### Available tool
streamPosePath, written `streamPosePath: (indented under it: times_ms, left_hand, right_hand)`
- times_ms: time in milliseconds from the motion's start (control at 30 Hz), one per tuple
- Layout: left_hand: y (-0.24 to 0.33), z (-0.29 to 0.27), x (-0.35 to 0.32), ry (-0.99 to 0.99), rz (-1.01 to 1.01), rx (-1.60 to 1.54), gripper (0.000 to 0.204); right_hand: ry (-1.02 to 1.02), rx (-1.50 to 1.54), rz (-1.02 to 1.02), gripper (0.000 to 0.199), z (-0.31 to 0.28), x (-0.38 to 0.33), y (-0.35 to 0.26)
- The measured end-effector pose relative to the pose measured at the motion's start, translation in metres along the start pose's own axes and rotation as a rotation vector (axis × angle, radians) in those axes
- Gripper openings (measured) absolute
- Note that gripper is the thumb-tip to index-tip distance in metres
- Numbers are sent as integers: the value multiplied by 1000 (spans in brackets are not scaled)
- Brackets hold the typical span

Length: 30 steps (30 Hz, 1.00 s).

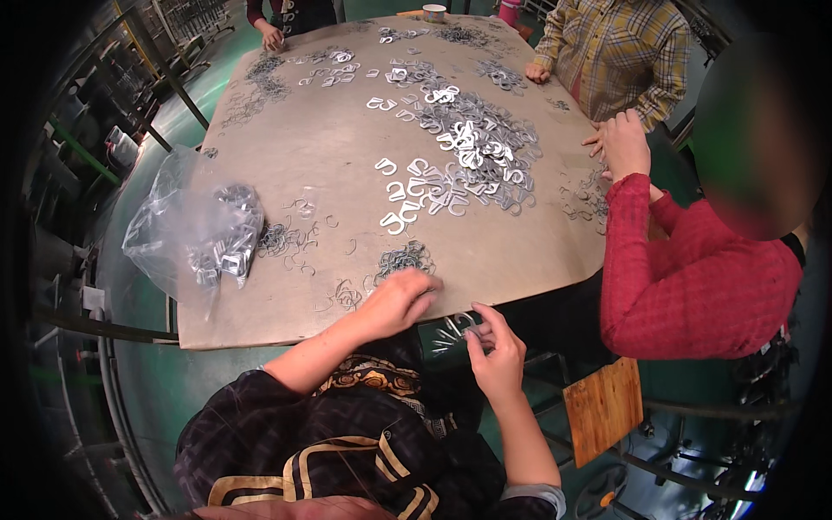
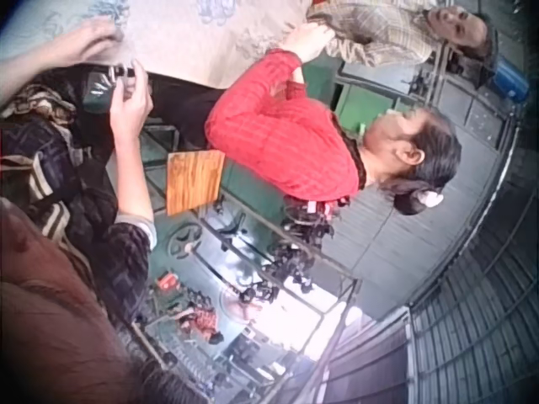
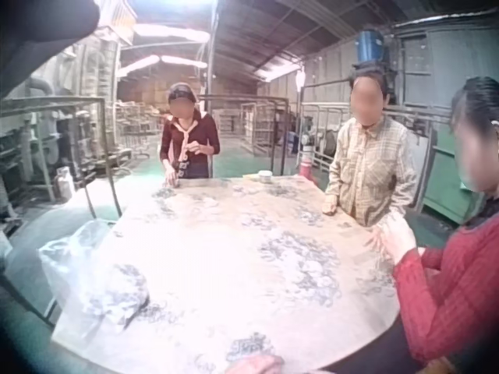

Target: The person picks up small metal hooks and U-shaped clips from a table and links them together by hand to form a chain. They periodically hang the completed chain on a nearby metal rack. Other workers are visible in the background performing similar tasks.

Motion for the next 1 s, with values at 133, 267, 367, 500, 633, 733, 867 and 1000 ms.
streamPosePath:
  times_ms: [133,267,367,500,633,733,867,1000]
  left_hand:
    - [-59,-12,21,114,-22,451,28]
    - [-60,6,15,-77,-126,417,32]
    - [-61,-34,0,180,-215,456,26]
    - [-113,-77,-29,141,-545,783,14]
    - [-120,-68,-26,0,-505,882,10]
    - [-121,-62,-14,-103,-498,910,9]
    - [-127,-68,-6,-102,-509,944,9]
    - [-101,-69,-1,26,-337,559,11]
  right_hand:
    - [-10,33,-19,40,-2,-4,-2]
    - [6,51,-7,40,-3,-5,4]
    - [17,48,-2,41,-6,-6,6]
    - [4,64,-4,42,-6,-7,4]
    - [-5,88,-7,43,0,-6,4]
    - [-6,59,-32,44,2,-5,4]
    - [16,13,-87,45,2,-6,3]
    - [58,6,-70,46,0,-7,9]
Point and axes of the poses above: each hand's wrist, its own x-axis towards the middle knuckle, its own z-axis out of the palm, y = z × x, the point moved 9 cm from there along x, towards the middle knuckle, and after that the axes turned 3 degrees about z, right-handed, at the moved point
